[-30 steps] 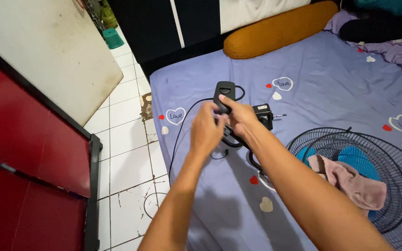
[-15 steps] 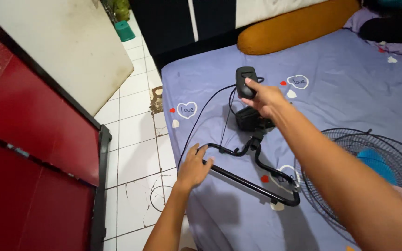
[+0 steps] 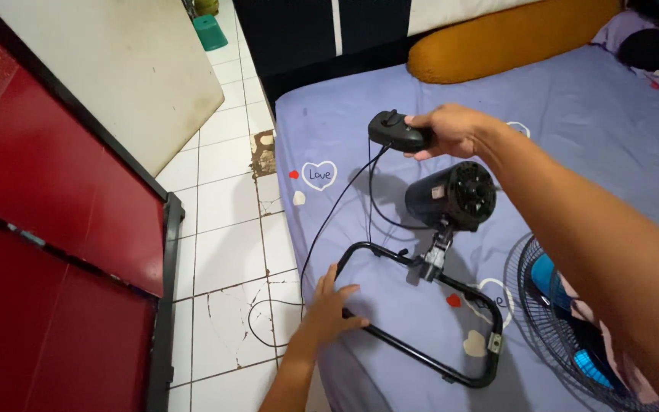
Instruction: Assemble a small electric desk fan on a bed.
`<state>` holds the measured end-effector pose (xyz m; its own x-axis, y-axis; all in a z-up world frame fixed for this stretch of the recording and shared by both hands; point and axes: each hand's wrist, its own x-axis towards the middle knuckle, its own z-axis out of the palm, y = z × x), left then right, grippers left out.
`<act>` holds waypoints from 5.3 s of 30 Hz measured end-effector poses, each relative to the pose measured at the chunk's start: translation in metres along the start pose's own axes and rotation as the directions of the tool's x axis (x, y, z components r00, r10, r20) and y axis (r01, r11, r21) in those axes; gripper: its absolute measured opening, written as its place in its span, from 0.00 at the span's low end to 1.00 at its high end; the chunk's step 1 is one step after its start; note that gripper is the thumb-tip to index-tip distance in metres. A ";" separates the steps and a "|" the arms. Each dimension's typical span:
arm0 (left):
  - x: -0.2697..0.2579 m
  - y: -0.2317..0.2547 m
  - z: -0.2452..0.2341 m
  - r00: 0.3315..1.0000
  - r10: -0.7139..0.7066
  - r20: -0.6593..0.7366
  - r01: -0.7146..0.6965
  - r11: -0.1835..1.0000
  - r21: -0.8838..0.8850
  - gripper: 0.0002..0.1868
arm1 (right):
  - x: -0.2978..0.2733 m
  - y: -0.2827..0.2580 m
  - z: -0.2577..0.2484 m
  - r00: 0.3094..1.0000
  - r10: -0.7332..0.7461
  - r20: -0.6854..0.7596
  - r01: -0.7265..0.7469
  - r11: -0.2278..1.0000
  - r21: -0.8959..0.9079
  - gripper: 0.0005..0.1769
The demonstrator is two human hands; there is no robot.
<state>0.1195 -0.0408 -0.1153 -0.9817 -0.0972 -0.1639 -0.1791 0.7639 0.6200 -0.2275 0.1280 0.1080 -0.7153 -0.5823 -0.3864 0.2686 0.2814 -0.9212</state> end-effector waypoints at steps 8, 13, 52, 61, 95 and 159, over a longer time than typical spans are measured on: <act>-0.010 -0.019 0.030 0.985 0.124 -0.117 -0.097 0.973 0.211 0.48 | 0.004 -0.001 -0.040 0.992 0.004 -0.125 -0.002 1.000 0.014 0.22; -0.013 -0.015 0.032 0.953 0.239 -0.184 -0.164 0.923 0.349 0.52 | 0.014 0.049 -0.119 0.965 0.023 -0.259 0.019 0.987 0.161 0.19; -0.044 0.065 0.023 0.995 0.062 0.075 -0.091 0.865 0.494 0.51 | -0.231 0.352 0.146 0.671 -0.347 -0.655 0.051 0.903 -0.426 0.38; 0.079 0.116 0.003 0.910 0.371 -0.186 -0.351 0.927 0.132 0.41 | -0.220 0.364 0.141 0.655 -0.382 -0.652 0.038 0.878 -0.476 0.36; 0.115 0.110 0.086 0.796 -0.303 -0.524 0.075 0.908 -0.412 0.23 | -0.174 0.343 0.036 0.535 -0.160 -0.829 -0.241 0.912 -0.332 0.47; 0.120 0.103 0.099 0.755 -0.353 -0.552 0.166 0.918 -0.360 0.25 | -0.231 0.387 0.000 0.910 -0.091 -0.405 0.372 0.611 0.699 0.21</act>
<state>-0.0104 0.0891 -0.1474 -0.7140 -0.6955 0.0811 -0.3510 0.4556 0.8181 0.0415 0.3713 -0.1597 -0.9365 -0.2464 -0.2495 0.3486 -0.5778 -0.7380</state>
